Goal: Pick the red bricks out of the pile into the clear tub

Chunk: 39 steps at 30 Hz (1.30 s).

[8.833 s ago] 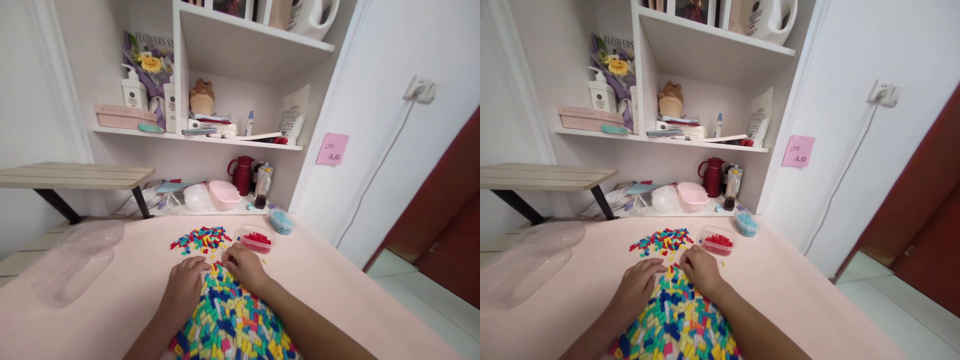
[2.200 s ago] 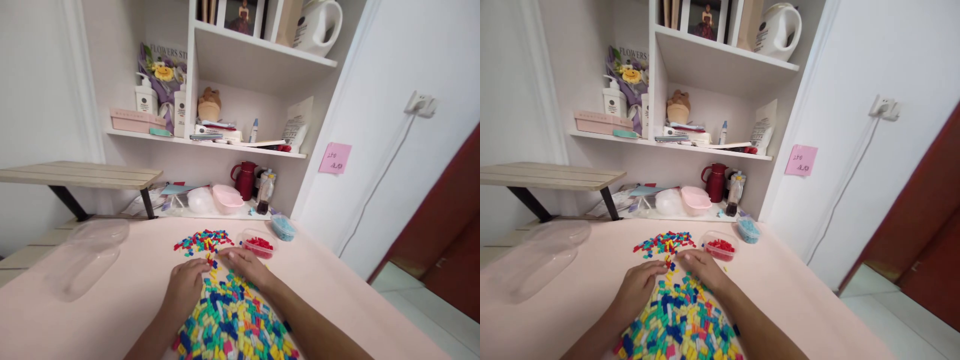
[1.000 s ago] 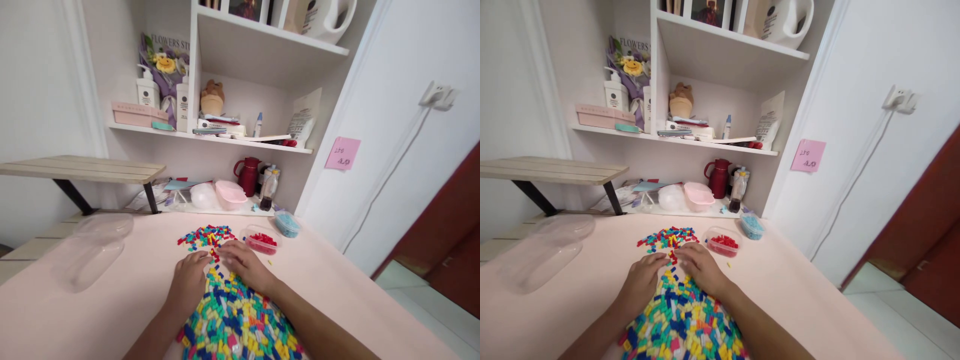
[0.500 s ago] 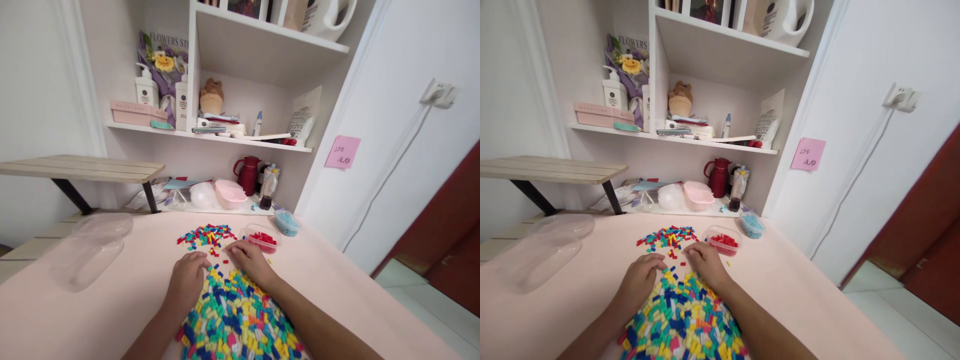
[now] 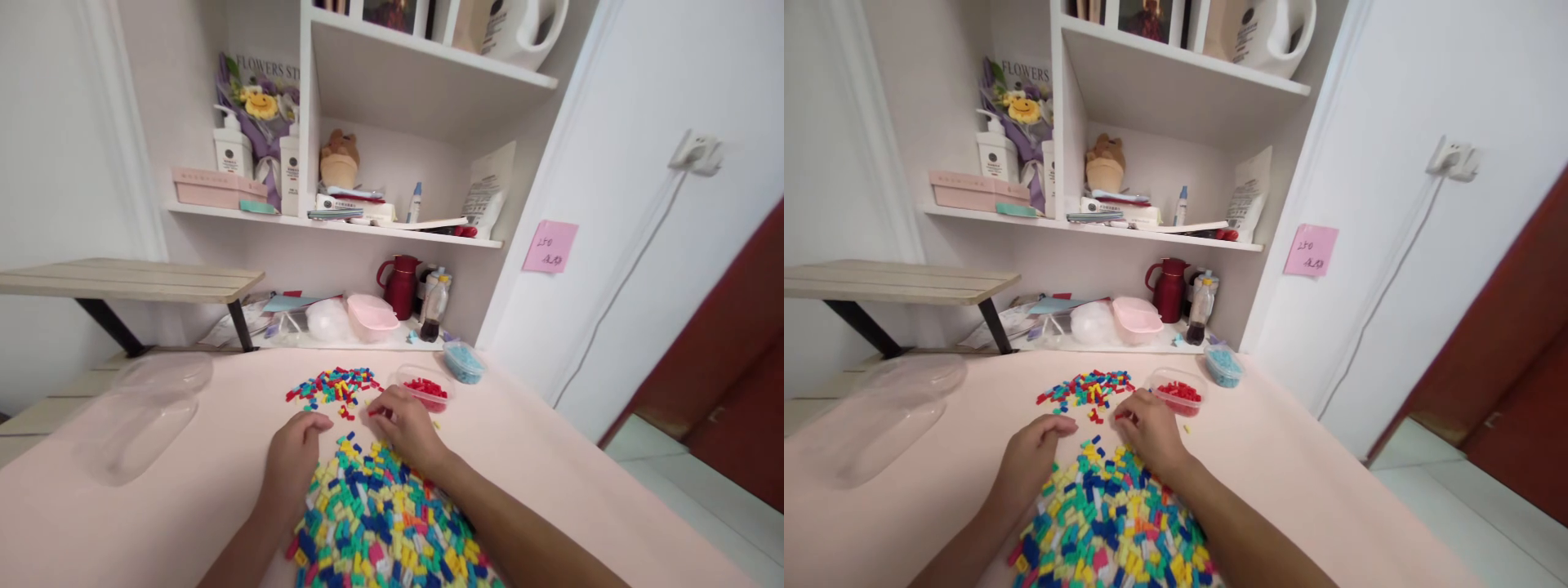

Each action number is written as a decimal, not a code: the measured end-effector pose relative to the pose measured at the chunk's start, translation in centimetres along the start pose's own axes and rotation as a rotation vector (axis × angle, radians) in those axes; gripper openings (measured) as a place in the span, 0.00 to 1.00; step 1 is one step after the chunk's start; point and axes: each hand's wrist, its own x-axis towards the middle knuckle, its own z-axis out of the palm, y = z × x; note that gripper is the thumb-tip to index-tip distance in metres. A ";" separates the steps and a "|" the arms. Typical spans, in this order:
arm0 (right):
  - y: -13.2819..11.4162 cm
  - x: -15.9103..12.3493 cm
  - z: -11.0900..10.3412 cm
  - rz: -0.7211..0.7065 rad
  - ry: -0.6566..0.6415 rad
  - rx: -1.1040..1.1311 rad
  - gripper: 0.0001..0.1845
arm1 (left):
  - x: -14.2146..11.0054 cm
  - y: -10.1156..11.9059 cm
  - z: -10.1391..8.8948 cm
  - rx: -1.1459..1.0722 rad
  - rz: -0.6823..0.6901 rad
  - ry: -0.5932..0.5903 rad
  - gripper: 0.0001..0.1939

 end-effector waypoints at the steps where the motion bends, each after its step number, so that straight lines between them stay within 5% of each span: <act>1: -0.1 0.2 -0.5 0.003 0.058 -0.012 0.04 | 0.1 0.0 -0.1 -0.027 -0.042 0.018 0.15; 6: 1.4 1.2 -3.7 0.100 0.316 -0.131 0.05 | 0.6 0.3 -0.9 -0.070 -0.124 0.086 0.15; 12: 3.6 0.0 -4.7 0.130 0.358 -0.314 0.20 | 0.6 0.4 -0.9 -0.061 -0.108 0.171 0.14; 18: 1.5 -1.7 -2.3 -0.164 0.101 -0.139 0.17 | 0.6 -0.1 -0.3 -0.020 -0.037 0.140 0.15; 22: 1.4 -1.8 -1.6 -0.124 -0.088 -0.043 0.19 | 0.6 -0.5 0.3 0.072 0.132 0.044 0.21; 27: 2.0 -1.6 -1.7 -0.039 -0.106 0.011 0.18 | 0.3 -0.4 0.7 0.309 0.220 -0.109 0.25; 39: 1.9 -0.8 -1.6 0.066 -0.137 0.191 0.15 | 0.7 -1.5 0.0 0.279 0.245 -0.071 0.20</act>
